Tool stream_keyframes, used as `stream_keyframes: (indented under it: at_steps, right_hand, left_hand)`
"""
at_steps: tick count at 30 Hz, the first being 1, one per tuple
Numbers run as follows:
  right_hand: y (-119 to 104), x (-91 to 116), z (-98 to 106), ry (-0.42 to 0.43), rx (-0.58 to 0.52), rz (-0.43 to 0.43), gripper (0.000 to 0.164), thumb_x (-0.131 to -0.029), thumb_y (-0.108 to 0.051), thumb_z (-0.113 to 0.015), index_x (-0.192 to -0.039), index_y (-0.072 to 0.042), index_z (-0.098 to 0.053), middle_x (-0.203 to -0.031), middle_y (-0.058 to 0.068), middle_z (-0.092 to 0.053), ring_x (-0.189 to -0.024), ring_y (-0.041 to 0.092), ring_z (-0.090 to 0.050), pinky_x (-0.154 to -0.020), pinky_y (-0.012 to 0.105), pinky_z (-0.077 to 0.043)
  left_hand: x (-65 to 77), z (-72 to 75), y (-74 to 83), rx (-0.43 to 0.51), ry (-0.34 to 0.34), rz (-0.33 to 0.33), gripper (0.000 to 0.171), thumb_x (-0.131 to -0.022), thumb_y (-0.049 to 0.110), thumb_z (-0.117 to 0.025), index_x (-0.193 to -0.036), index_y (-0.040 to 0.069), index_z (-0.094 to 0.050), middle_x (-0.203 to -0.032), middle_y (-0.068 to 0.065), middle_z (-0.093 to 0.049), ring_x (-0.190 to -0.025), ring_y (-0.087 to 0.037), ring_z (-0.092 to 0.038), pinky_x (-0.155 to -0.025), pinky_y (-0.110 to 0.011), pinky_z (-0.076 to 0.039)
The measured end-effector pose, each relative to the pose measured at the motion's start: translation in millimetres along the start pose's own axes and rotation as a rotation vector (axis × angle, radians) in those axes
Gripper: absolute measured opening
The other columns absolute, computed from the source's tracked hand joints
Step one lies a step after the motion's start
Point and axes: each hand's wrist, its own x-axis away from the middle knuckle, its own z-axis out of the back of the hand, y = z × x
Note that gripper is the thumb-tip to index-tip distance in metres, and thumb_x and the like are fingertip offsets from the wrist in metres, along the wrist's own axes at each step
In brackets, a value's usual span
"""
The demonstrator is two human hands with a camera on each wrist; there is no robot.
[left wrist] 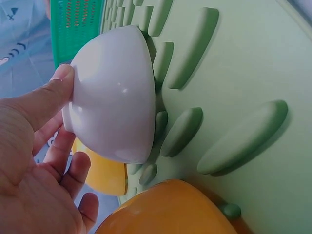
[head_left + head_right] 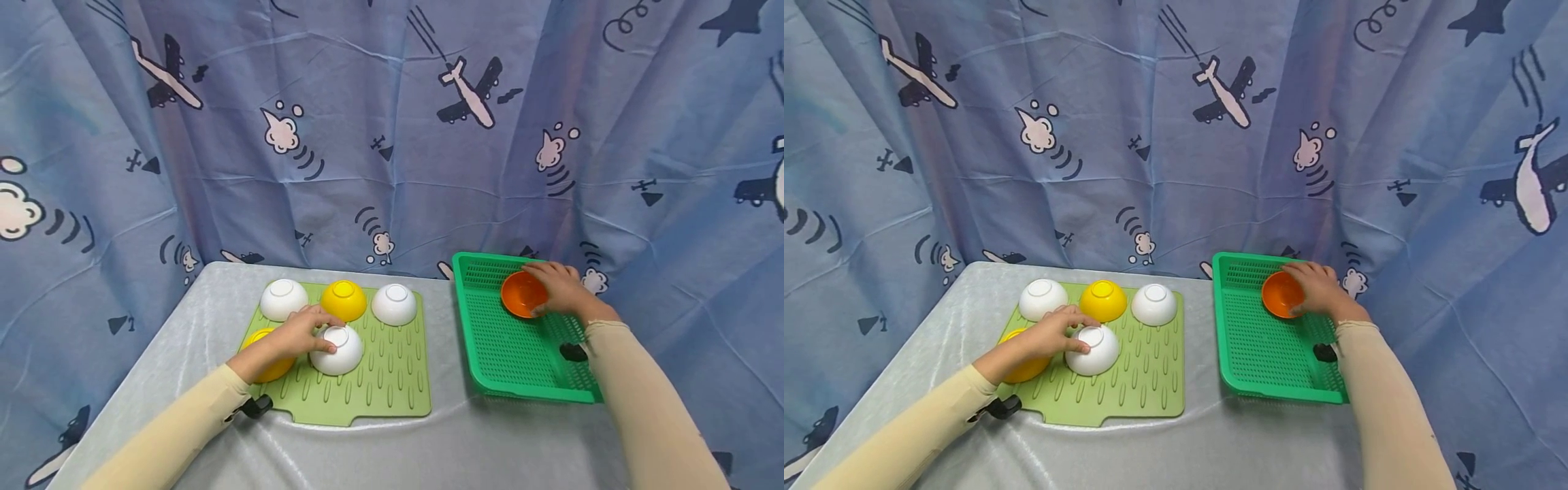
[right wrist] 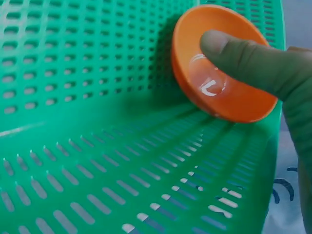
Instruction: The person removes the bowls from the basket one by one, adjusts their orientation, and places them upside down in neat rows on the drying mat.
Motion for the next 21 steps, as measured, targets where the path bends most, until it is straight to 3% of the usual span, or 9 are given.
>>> stream_keyframes:
  at_steps: [11,21]
  right_hand:
    - [8,9,-11,-0.002,0.129,0.034,0.122,-0.057,-0.033,-0.101,-0.156,-0.002,-0.037,-0.154,0.026,-0.037,-0.141,0.051,-0.028,-0.110,0.070,-0.016]
    - [11,5,-21,0.030,0.146,0.029,0.121,-0.061,-0.041,-0.098,-0.155,0.001,-0.035,-0.152,0.026,-0.038,-0.141,0.048,-0.028,-0.112,0.072,-0.011]
  left_hand:
    - [2.8,-0.3,3.2,0.019,-0.002,0.013,0.048,-0.079,0.032,-0.088,-0.125,0.022,-0.074,-0.116,-0.001,-0.063,-0.113,-0.026,-0.052,-0.088,-0.043,-0.031]
    - [0.8,-1.1,0.4,0.012,-0.003,0.012,0.048,-0.080,0.032,-0.087,-0.126,0.023,-0.074,-0.121,-0.001,-0.063,-0.117,-0.024,-0.051,-0.091,-0.044,-0.031]
